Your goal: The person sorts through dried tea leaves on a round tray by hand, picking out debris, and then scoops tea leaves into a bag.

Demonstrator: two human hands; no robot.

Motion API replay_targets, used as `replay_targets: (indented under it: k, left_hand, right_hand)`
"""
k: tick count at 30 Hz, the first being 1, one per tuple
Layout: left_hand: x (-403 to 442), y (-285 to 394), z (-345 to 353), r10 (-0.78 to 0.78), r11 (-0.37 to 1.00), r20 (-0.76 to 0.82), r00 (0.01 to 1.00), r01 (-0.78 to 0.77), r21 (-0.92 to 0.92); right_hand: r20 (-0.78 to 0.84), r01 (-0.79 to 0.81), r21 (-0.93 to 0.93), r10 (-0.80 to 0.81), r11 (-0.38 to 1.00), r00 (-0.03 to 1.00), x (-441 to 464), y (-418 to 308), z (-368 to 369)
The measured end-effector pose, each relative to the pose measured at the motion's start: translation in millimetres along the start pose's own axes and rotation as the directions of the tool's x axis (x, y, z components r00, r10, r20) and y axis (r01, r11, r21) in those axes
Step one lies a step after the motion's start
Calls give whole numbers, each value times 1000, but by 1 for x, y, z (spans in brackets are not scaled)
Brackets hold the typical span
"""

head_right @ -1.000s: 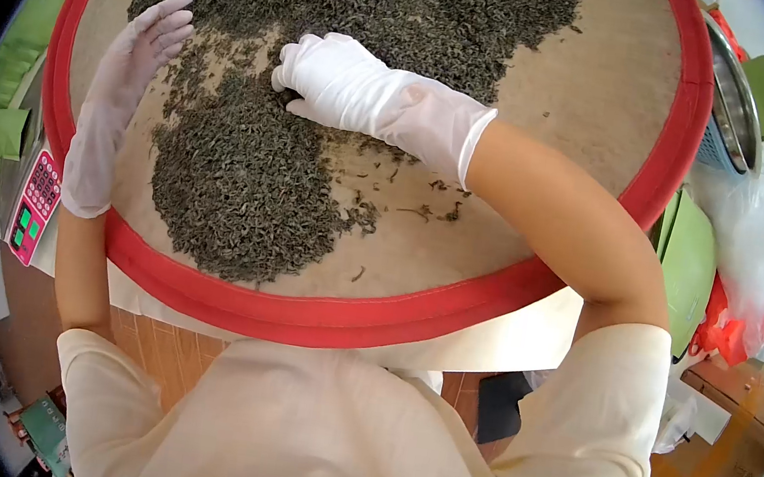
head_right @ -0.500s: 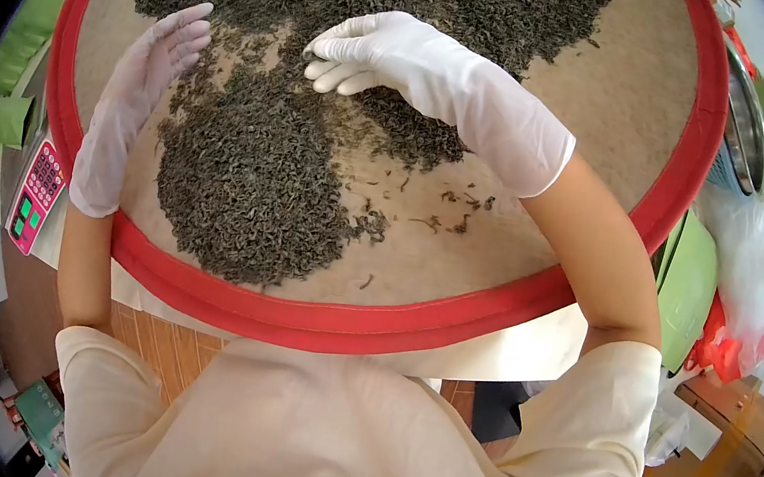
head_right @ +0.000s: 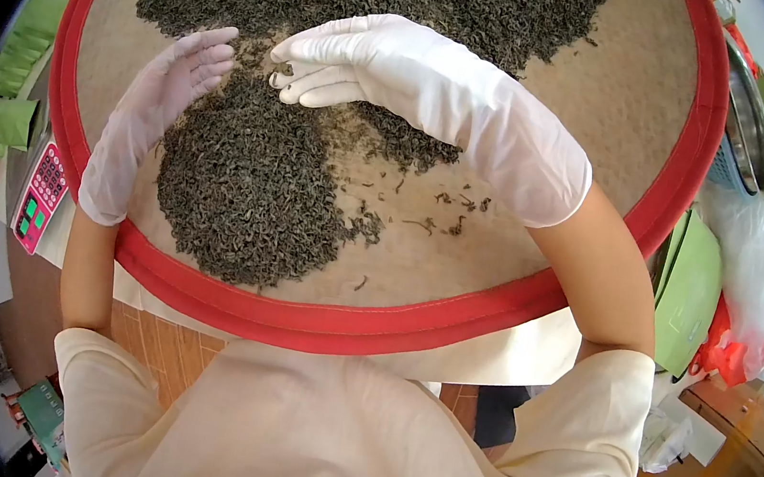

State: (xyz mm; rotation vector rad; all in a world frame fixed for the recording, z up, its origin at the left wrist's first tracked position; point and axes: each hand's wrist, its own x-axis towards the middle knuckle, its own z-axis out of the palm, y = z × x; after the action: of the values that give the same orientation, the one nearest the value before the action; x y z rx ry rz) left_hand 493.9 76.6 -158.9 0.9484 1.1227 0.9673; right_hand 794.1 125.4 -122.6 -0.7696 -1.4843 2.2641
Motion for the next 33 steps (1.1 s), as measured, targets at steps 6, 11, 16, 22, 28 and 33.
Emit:
replay_targets:
  k: [6,11,16,22,28,33]
  left_hand:
    - [-11,12,67,-98,914,267,959,193,-357]
    - [-8,8,84,-154,776,347,925,330,-537]
    - [-11,3,88,-190,666,323,927,364,-651]
    - [-3,-1,37,-76,498,239,968,244,-832]
    - [-2,-8,24,32,631,19,999,-5,-775]
    - [0,-11,20,10,545,62,998,46,-837]
  right_hand:
    - [-105,108,-159,-126,981,987,-6,3,11]
    - [-205,103,-257,-159,961,966,-7,4,15]
    - [-252,170,-245,-232,955,940,-9,2,22]
    - [-156,162,-756,-415,634,896,8,16,7]
    - [-3,168,-747,-256,643,967,35,59,20]
    - [-130,40,-913,-384,405,914,37,65,24]
